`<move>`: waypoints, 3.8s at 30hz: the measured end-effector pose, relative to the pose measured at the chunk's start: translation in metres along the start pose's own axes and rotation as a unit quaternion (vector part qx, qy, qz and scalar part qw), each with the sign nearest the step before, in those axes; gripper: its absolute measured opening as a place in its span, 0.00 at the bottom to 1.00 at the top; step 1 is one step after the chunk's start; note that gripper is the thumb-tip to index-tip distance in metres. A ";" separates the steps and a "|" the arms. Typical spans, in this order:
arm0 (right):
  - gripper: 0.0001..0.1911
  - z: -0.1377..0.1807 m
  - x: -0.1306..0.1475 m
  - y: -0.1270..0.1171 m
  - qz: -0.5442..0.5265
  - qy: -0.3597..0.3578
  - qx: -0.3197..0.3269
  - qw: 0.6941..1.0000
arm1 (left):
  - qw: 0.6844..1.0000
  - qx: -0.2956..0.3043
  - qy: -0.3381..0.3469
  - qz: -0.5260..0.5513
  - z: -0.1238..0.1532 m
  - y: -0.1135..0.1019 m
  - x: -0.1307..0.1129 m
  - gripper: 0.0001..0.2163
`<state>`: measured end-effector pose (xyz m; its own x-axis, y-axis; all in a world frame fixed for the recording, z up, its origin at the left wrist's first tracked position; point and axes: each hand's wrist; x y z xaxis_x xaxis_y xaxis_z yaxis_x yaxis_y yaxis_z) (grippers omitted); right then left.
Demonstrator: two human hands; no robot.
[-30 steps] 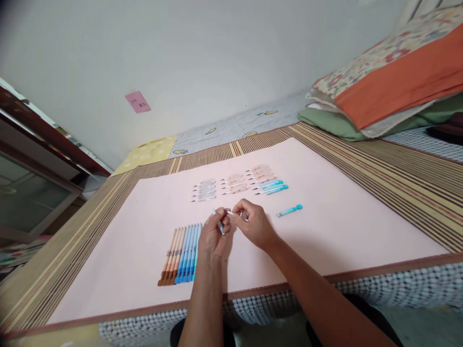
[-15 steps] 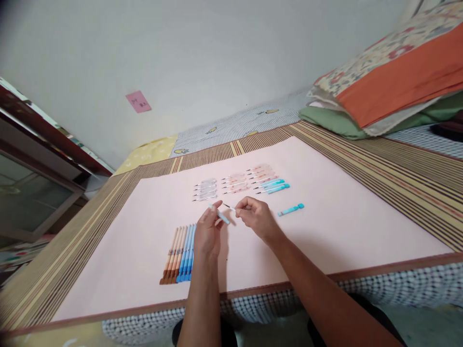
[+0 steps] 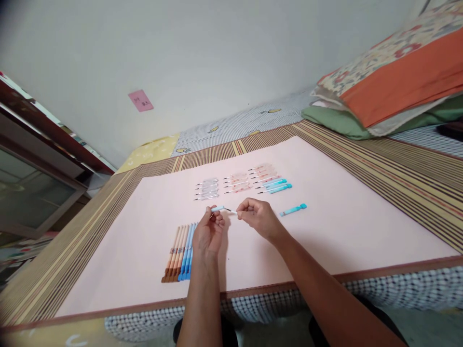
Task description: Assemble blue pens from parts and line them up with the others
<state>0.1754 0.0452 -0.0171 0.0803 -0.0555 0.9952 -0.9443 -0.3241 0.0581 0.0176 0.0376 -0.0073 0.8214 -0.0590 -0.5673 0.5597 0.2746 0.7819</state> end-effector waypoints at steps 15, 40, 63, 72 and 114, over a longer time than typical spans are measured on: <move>0.07 0.000 -0.001 -0.006 0.028 0.003 0.002 1.000 | 0.996 0.043 0.043 -0.072 -0.005 -0.009 0.008 0.10; 0.28 -0.003 0.008 -0.007 -0.074 -0.029 -0.092 0.993 | 0.976 0.122 -0.125 -0.131 0.006 0.000 0.036 0.12; 0.07 0.023 -0.005 -0.121 0.597 0.104 -0.064 0.793 | 0.977 0.053 -0.164 0.126 0.002 0.001 0.017 0.12; 0.17 0.016 0.018 -0.080 0.133 -0.023 -0.112 0.984 | 0.973 0.043 -0.180 0.136 -0.001 -0.004 0.023 0.10; 0.10 0.011 0.020 -0.036 0.094 -0.061 -0.060 0.992 | 0.994 0.027 -0.050 -0.090 0.002 0.003 0.024 0.18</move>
<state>0.2148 0.0453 0.0000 -0.0690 -0.2199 0.9731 -0.9769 -0.1827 -0.1105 0.0393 0.0349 -0.0176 0.7130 -0.1982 -0.6726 0.7012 0.1988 0.6847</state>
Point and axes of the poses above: each hand's wrist, its own z-axis away from the middle knuckle, its own y-axis out of the palm, x = y × z, and after that the axes turned 8 degrees about x, right-handed
